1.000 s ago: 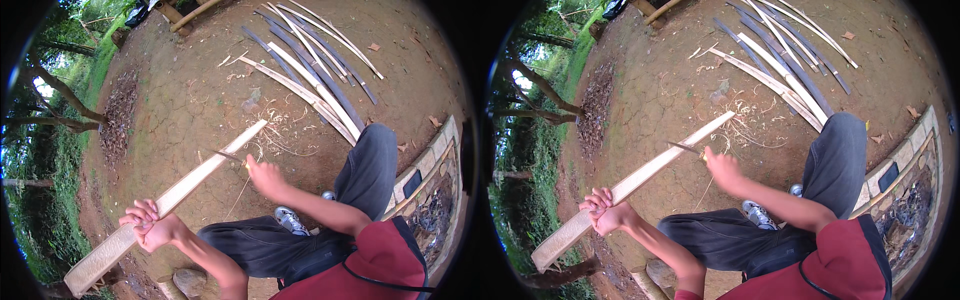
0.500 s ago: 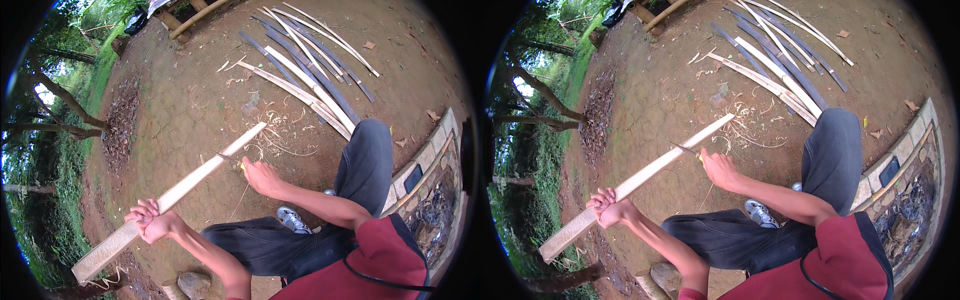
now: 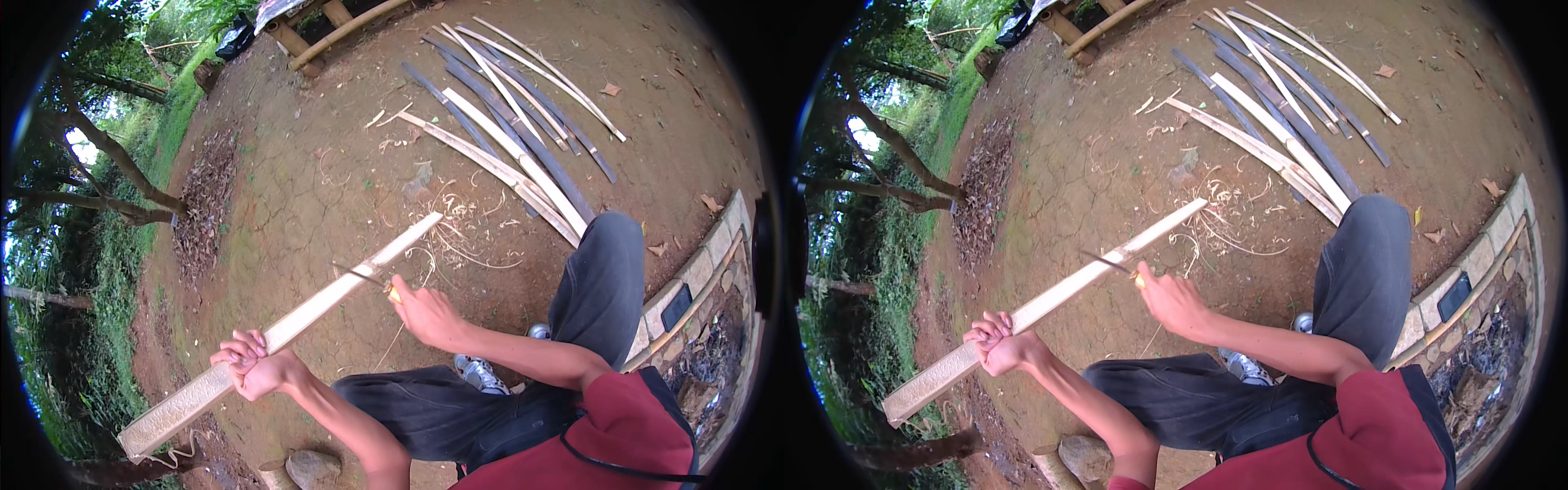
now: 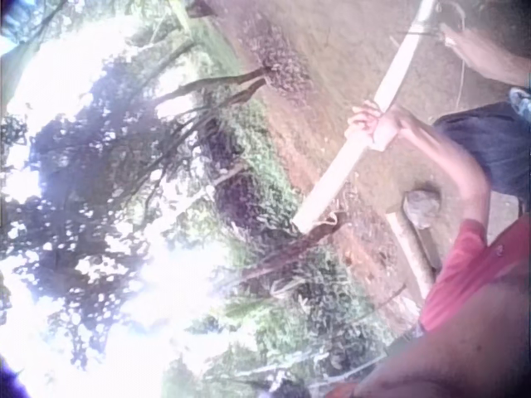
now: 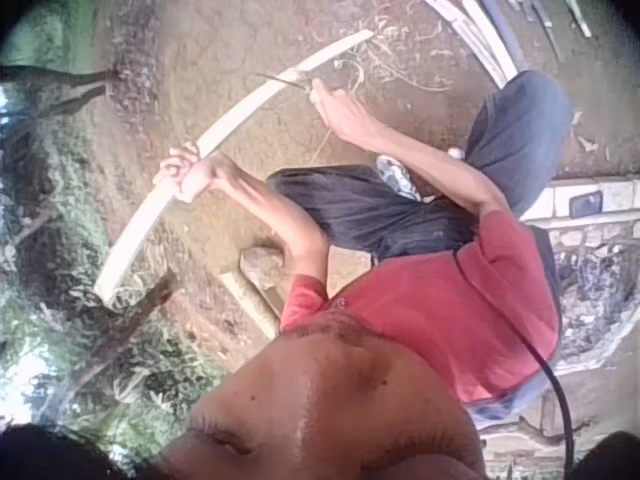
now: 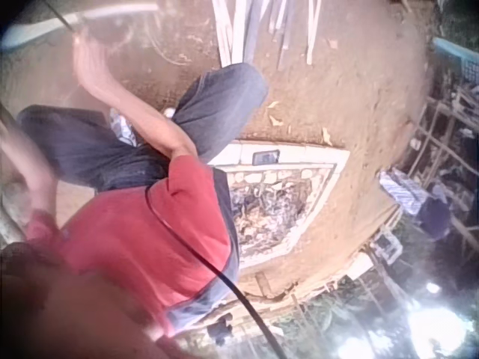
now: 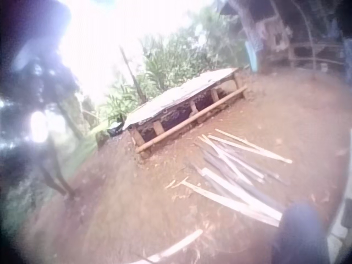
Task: The person shaves a piece of wood using a knife, creating wood curls on the ground.
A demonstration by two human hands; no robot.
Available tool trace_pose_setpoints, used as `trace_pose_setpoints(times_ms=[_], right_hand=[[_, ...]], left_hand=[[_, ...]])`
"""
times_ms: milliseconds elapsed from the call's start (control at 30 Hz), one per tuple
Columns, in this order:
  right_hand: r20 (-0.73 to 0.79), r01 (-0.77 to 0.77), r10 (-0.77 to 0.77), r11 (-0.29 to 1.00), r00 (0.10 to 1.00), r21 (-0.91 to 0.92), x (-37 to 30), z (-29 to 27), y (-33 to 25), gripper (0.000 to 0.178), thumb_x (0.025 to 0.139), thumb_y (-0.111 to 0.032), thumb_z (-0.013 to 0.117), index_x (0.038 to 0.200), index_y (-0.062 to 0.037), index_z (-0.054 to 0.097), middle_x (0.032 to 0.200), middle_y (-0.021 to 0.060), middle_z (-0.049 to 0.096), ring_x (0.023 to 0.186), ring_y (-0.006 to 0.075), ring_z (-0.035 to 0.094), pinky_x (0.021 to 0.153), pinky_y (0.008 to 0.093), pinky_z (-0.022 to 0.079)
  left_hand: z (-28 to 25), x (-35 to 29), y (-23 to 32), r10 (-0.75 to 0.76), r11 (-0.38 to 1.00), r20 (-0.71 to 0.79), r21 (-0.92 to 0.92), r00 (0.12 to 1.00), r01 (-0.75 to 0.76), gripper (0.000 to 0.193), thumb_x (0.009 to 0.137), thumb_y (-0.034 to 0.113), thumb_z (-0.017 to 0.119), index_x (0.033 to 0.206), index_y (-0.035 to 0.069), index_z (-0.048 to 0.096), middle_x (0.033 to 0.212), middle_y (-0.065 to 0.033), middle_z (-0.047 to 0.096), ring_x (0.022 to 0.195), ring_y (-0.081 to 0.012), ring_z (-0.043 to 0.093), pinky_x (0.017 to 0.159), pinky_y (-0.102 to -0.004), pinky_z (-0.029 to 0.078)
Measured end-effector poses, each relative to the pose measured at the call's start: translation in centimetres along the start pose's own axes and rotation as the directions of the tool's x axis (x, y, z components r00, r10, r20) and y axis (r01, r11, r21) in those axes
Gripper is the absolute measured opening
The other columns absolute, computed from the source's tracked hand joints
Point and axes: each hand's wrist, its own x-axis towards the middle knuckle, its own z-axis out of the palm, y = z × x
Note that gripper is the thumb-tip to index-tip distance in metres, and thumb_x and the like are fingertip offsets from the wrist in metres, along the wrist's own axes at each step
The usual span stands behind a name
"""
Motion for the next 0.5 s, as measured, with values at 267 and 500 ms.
trace_pose_setpoints(times_ms=[267,500], right_hand=[[-0.059,-0.099,0.093,0.989,0.994,-0.114,1.1,3.3,5.4,0.018,0.091,-0.012,0.045,0.103,0.0016,0.041,0.067,0.0224,0.063,0.065,0.0400,0.065,0.054,0.0508,0.052],[0.100,-0.139,0.148,0.986,0.984,-0.094,-0.2,1.6,0.6,0.020,0.096,-0.019,0.042,0.106,-0.0024,0.040,0.061,0.0201,0.060,0.061,0.0403,0.064,0.051,0.0484,0.051]], left_hand=[[0.5,-0.6,-0.1,0.004,0.999,-0.056,0.046,0.998,-0.001,0.013,0.076,0.006,0.034,0.066,0.012,0.032,0.054,0.0006,0.028,0.043,-0.0097,0.027,0.038,-0.0219,0.021],[-0.3,-0.4,0.1,-0.026,1.000,0.023,0.013,0.999,0.025,0.012,0.077,0.006,0.034,0.067,0.013,0.033,0.054,0.0000,0.030,0.044,-0.0101,0.027,0.039,-0.0229,0.022]])
